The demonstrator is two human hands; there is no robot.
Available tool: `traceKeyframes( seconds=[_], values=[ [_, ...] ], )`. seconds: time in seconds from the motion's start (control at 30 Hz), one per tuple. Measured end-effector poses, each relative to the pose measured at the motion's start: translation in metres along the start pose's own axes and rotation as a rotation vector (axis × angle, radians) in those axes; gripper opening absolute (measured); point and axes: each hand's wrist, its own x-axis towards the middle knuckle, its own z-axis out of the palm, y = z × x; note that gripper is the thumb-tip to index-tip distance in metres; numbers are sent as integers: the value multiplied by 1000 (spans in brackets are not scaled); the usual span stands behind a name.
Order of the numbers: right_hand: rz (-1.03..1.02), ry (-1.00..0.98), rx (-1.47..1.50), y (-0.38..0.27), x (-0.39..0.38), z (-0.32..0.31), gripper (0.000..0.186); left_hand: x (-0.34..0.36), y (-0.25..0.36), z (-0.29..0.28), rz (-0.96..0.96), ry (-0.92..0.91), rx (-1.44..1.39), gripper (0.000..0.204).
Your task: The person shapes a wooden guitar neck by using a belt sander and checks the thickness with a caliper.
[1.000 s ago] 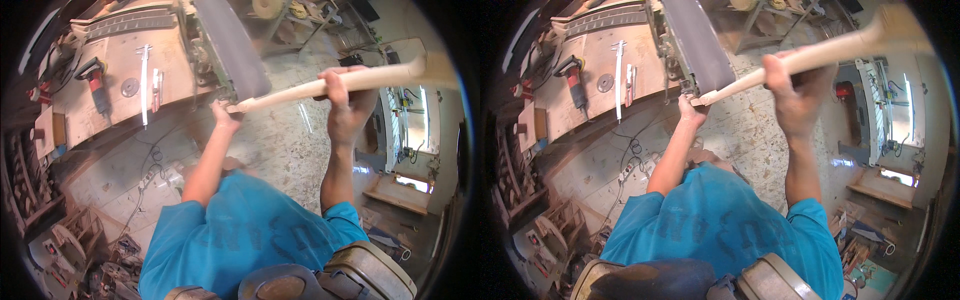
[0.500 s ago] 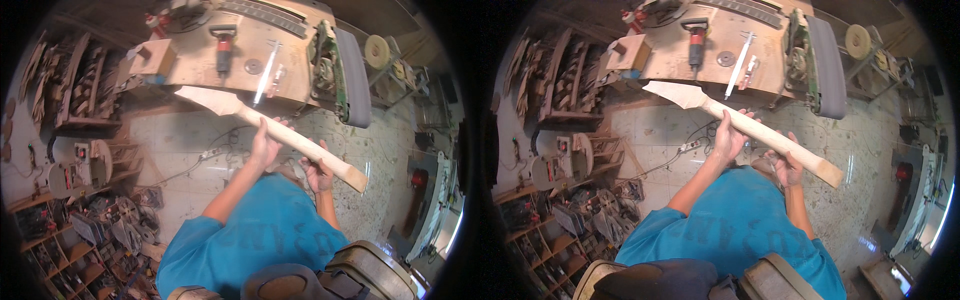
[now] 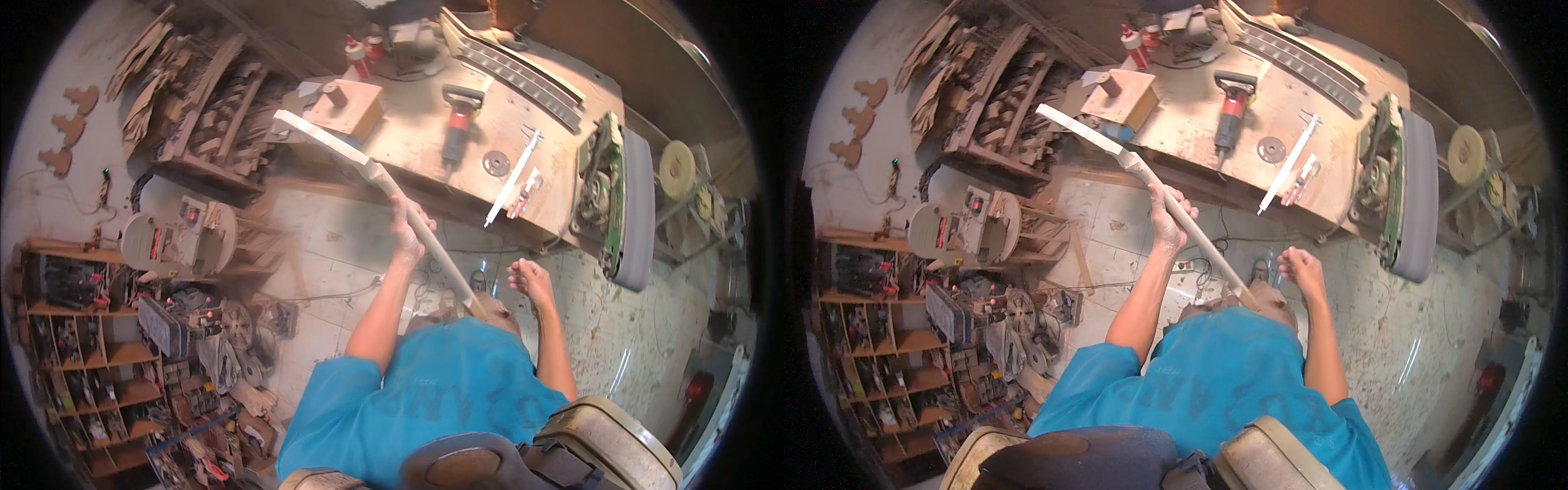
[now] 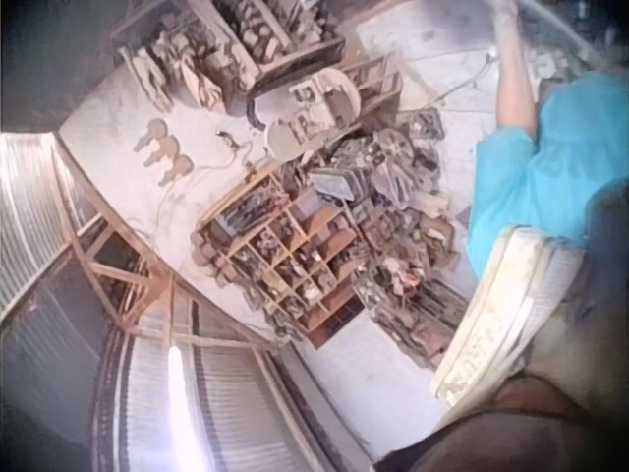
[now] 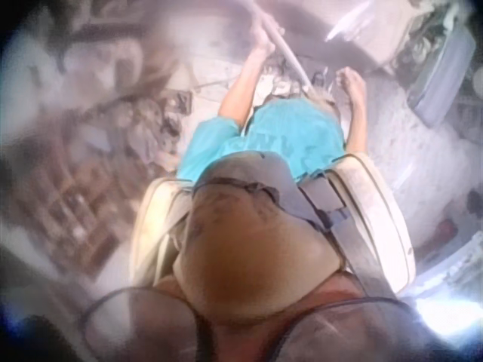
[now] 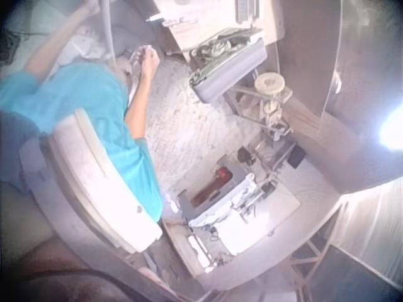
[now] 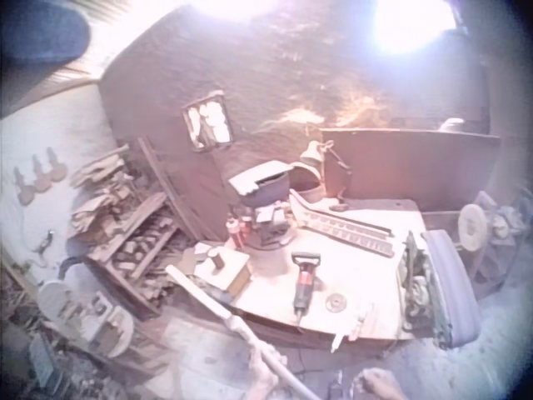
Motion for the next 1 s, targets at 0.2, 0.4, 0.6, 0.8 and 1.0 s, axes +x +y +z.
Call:
traceKeyframes(
  seconds=[0.2,0.4,0.6,0.8,1.0],
  values=[
    [-357,184,-440,-44,144,6,39,6,45,-11,94,8,178,60],
    [-528,488,-861,-89,233,25,48,0,79,-19,-38,82,381,61],
    [-251,520,-1003,-88,295,22,64,-33,97,-15,-234,156,562,62],
    [-172,557,-1065,-91,339,18,65,-70,113,-2,-420,282,630,67],
    [-56,566,-986,-101,339,23,69,-92,115,-22,-523,311,598,70]
  ],
)
